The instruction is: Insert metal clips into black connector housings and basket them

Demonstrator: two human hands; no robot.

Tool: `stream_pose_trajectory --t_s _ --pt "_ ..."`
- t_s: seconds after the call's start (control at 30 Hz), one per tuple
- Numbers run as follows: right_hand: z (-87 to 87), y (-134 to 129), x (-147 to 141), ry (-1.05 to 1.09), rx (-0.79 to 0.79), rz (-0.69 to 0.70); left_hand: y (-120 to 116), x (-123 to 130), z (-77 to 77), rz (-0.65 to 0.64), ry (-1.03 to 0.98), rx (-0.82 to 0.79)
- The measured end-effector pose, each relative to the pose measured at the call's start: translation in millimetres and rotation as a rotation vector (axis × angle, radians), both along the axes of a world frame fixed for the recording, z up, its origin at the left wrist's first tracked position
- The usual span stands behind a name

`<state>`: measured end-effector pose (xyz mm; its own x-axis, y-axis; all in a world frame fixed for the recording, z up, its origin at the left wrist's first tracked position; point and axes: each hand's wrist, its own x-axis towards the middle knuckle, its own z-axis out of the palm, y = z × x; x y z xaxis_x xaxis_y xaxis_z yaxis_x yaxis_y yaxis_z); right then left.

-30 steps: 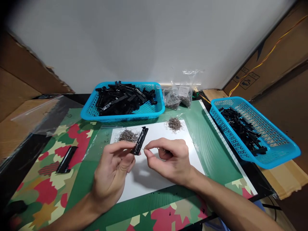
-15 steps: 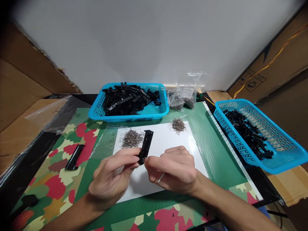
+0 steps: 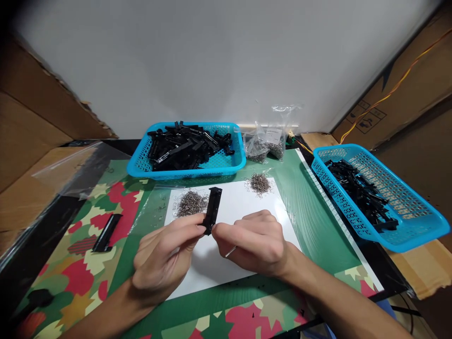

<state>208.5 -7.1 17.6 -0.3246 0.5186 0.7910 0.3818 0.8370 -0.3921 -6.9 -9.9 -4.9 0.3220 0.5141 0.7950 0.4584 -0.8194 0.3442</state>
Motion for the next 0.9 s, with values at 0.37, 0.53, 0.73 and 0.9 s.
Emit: stream_pose_trajectory --t_s 0.37,0.53,0.73,0.9 --pt "2.5 2 5 0.029 -0.030 0.132 0 2 -1.7 0.010 -0.007 0.065" --pt "1.4 3 6 0.020 -0.031 0.148 -1 2 -0.9 0.011 -0.007 0.052" --pt "0.5 6 11 -0.040 -0.002 0.093 1 5 8.9 -0.039 -0.084 -0.041" --pt "-1.6 12 17 -0.052 0.021 0.023 -3 10 12.9 -0.058 -0.211 -0.332"
